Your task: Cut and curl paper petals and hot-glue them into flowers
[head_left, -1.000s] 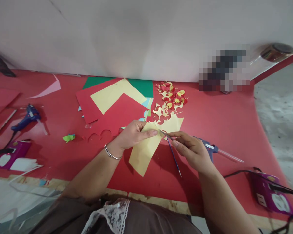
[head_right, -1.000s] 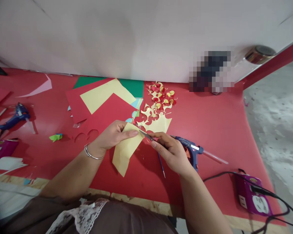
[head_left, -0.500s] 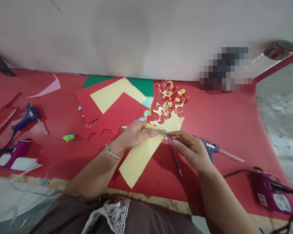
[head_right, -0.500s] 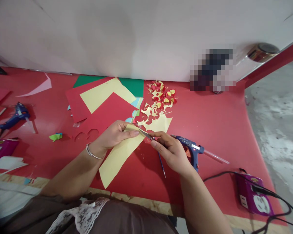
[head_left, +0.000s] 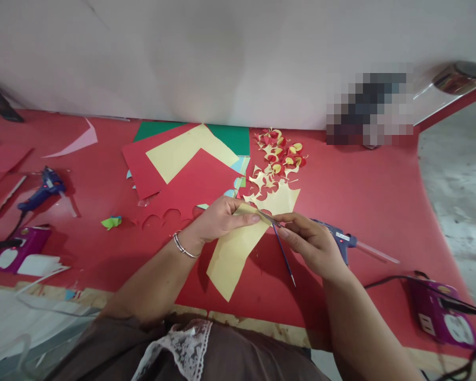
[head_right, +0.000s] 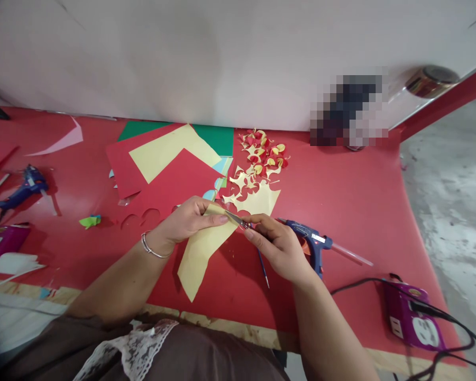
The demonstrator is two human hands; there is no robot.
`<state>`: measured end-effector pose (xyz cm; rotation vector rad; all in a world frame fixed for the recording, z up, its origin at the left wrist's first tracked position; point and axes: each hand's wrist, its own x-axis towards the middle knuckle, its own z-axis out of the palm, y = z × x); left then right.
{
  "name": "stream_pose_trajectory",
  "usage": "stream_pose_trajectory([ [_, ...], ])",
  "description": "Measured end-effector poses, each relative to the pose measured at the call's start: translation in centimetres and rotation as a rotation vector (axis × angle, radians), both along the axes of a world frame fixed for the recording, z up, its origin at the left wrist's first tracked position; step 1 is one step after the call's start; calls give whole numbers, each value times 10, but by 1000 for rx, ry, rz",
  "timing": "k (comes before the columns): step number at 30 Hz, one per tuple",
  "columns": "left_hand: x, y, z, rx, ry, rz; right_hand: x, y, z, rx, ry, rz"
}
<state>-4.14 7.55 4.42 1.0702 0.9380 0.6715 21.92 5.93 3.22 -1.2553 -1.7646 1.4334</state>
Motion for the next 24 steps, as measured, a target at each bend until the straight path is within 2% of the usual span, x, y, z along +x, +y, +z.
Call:
stream_pose_trajectory([
  [8,-5,1,-2,-37,-6,-26,-2,0,6,-2,-7,25],
  [17,-3,1,-2,-138,-82,-22,-1,0,4,-1,-4,29],
  [24,1,0,-2,-187,-189,123,-2,0,4,-15,26,-6],
])
